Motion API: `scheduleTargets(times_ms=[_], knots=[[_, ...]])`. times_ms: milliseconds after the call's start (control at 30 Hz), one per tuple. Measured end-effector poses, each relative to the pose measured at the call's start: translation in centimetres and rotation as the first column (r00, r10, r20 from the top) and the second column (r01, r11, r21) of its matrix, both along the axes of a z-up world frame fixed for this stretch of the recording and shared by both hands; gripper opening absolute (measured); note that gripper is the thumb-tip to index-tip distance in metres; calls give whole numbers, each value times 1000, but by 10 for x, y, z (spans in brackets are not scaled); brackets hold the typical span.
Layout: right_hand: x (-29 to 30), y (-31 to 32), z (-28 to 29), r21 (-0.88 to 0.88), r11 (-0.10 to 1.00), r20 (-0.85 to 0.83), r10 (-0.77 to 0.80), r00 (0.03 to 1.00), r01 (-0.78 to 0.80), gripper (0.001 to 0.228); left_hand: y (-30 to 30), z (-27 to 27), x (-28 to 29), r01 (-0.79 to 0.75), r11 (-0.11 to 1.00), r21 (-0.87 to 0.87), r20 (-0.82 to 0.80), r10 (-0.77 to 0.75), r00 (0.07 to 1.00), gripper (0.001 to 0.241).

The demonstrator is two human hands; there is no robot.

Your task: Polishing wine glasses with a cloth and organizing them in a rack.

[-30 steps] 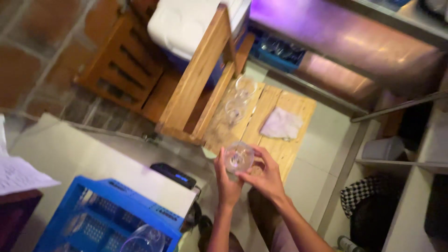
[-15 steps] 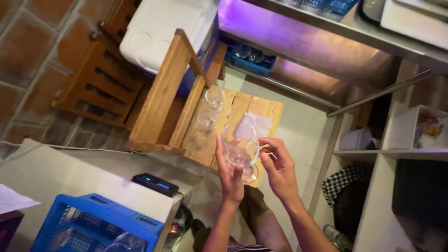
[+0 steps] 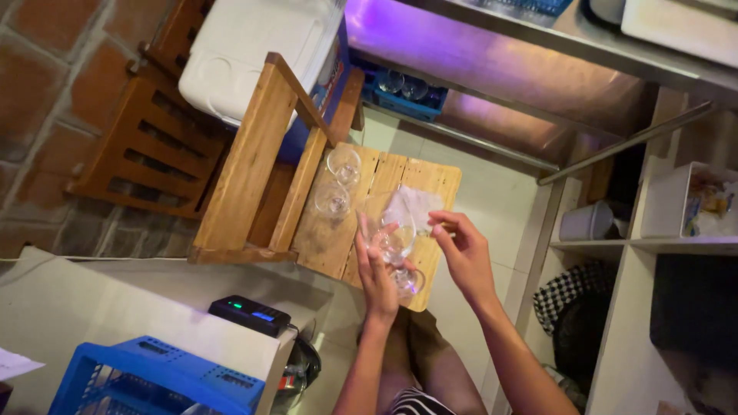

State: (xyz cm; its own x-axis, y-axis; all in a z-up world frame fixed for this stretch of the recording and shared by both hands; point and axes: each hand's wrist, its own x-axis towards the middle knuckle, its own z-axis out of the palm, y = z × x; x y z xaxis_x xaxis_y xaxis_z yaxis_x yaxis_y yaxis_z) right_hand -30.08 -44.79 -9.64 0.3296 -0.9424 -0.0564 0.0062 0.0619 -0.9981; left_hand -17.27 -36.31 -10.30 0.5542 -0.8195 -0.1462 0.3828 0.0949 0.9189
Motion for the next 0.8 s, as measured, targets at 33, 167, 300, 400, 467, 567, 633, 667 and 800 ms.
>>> scheduleTargets(times_ms=[33,167,300,400,467,567,633,667,800], knots=[[2,-2,-14,4,1000,-2,-3,1000,3,26,0,-6,3,3,1000,4,-2,-3,1000,94],[12,-15,-61,43,997,-146,-62,987,68,25,-8,-32,16,32,999,-37,-25,-33,999,92],[25,-24,-97,68,992,-254,-83,964,103,24,-15,-59,22,81,997,17,-37,-81,996,89],[27,-25,-132,41,991,-277,-112,954,129,24,-14,-92,20,109,994,18,-68,-107,992,87],[30,-38,-159,-15,993,-335,-116,935,117,27,-18,-112,20,109,994,10,-68,-108,992,86],[29,-40,-197,-171,984,-498,-129,858,49,36,-16,-135,17,115,993,34,-71,-113,991,85],[36,-45,-207,-277,961,-584,-147,798,-25,43,-20,-142,19,113,992,51,-58,-110,992,84],[42,-47,-205,-332,937,-672,-158,724,-104,52,-22,-143,19,111,992,54,-53,-108,993,84],[51,-41,-205,-318,925,-831,-167,530,-207,63,-21,-149,19,105,993,45,-51,-103,993,83]])
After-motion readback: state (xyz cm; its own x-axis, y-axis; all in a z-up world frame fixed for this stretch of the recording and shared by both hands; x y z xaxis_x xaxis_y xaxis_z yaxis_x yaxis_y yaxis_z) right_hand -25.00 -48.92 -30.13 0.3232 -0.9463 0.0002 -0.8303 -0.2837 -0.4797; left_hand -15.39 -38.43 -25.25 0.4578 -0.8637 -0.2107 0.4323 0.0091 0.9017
